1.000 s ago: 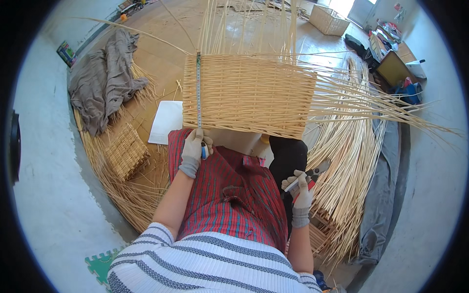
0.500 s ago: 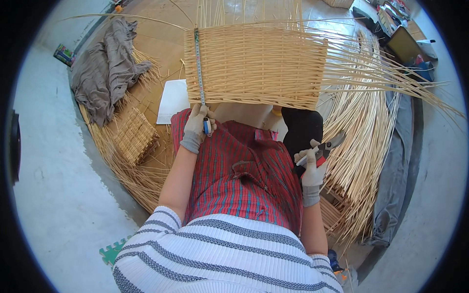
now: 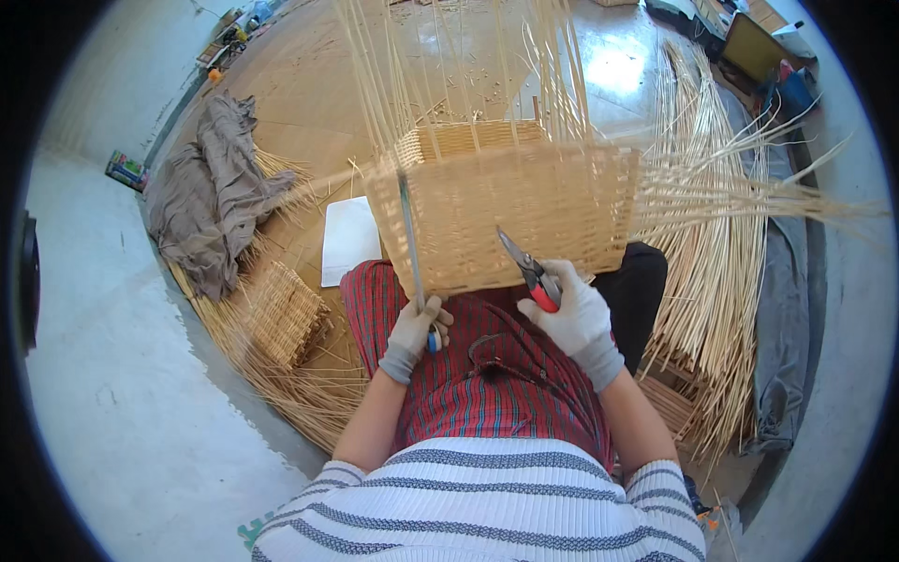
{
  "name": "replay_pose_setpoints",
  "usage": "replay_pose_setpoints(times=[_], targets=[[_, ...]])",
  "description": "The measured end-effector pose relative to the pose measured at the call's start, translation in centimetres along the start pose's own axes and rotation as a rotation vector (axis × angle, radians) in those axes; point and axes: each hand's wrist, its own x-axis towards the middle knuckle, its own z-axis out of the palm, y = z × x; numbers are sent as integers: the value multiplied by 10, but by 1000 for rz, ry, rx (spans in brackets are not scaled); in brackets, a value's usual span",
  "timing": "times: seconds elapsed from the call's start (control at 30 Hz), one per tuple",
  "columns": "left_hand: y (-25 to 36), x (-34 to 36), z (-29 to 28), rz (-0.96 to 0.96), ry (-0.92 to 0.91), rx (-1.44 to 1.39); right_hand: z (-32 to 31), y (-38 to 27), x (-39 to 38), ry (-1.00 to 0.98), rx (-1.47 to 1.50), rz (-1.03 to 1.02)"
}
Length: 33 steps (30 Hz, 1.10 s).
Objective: Weave a rectangular basket using long strips of bamboo or similar material.
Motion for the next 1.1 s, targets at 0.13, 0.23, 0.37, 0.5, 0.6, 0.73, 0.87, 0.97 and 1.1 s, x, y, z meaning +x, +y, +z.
replay_pose_setpoints(times=[0.13,0.23,0.37,0.5,0.6,0.73,0.87,0.97,1.1], targets=[[12,-14,-5,56,41,33,4,-20,25,-52,-155,-147],[24,-17,-18,324,232,441,19,-22,36,-42,-209,-273],[73,-12,-25,681,587,172,27,-42,47,24,-387,-392],[112,-10,-29,767,667,39,34,-80,60,29,-436,-430],[112,-3,-31,796,721,140,41,-101,71,12,-511,-447],[113,-14,-12,734,698,84,47,-114,82,-6,-647,-419],[112,-23,2,595,598,-3,50,-118,87,-18,-654,-432],[98,-11,-2,687,630,138,51,-118,87,-3,-673,-424],[102,-16,5,776,627,279,51,-119,87,-11,-647,-406]])
